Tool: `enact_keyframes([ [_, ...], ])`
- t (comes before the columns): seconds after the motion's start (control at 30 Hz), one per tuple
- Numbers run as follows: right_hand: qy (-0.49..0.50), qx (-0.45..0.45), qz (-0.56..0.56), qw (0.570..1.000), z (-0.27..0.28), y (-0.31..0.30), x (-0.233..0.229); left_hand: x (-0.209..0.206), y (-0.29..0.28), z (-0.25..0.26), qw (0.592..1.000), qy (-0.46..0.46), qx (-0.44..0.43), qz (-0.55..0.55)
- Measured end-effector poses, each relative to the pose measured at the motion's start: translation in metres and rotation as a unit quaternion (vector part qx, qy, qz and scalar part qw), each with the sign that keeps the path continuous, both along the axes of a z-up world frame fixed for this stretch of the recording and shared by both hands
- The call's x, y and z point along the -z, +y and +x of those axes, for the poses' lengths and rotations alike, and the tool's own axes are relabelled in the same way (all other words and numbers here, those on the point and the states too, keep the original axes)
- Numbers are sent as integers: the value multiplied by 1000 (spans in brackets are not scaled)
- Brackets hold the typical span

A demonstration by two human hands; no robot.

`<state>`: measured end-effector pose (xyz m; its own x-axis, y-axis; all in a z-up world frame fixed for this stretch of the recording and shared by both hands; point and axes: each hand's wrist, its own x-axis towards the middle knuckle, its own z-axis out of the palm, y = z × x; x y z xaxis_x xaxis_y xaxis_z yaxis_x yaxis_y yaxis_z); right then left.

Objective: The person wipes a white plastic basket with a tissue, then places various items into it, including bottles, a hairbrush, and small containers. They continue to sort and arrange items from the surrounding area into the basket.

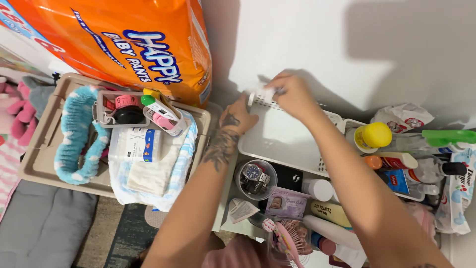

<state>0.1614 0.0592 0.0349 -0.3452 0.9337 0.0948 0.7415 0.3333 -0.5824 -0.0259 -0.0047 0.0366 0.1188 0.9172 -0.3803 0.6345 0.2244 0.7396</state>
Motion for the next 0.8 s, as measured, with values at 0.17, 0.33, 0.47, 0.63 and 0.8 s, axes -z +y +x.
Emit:
enact_keyframes([
  [0.17, -58, -40, 105, 992, -10, -9, 22, 44, 45, -7, 942, -279, -65, -175],
  [0.33, -98, -118, 142, 978, -25, -36, 34, 49, 51, -9, 861, -408, -143, -270],
  [0.47, -94, -209, 141, 963, -41, -75, -1, 41, 45, -13, 858, -412, -180, -249],
  [0.63, -38, -291, 68, 953, -31, -86, -9, 80, 57, -7, 853, -432, -132, -260],
  [0.8, 3, -230, 50, 972, -26, -59, -6, 141, 80, 7, 873, -414, -158, -204],
])
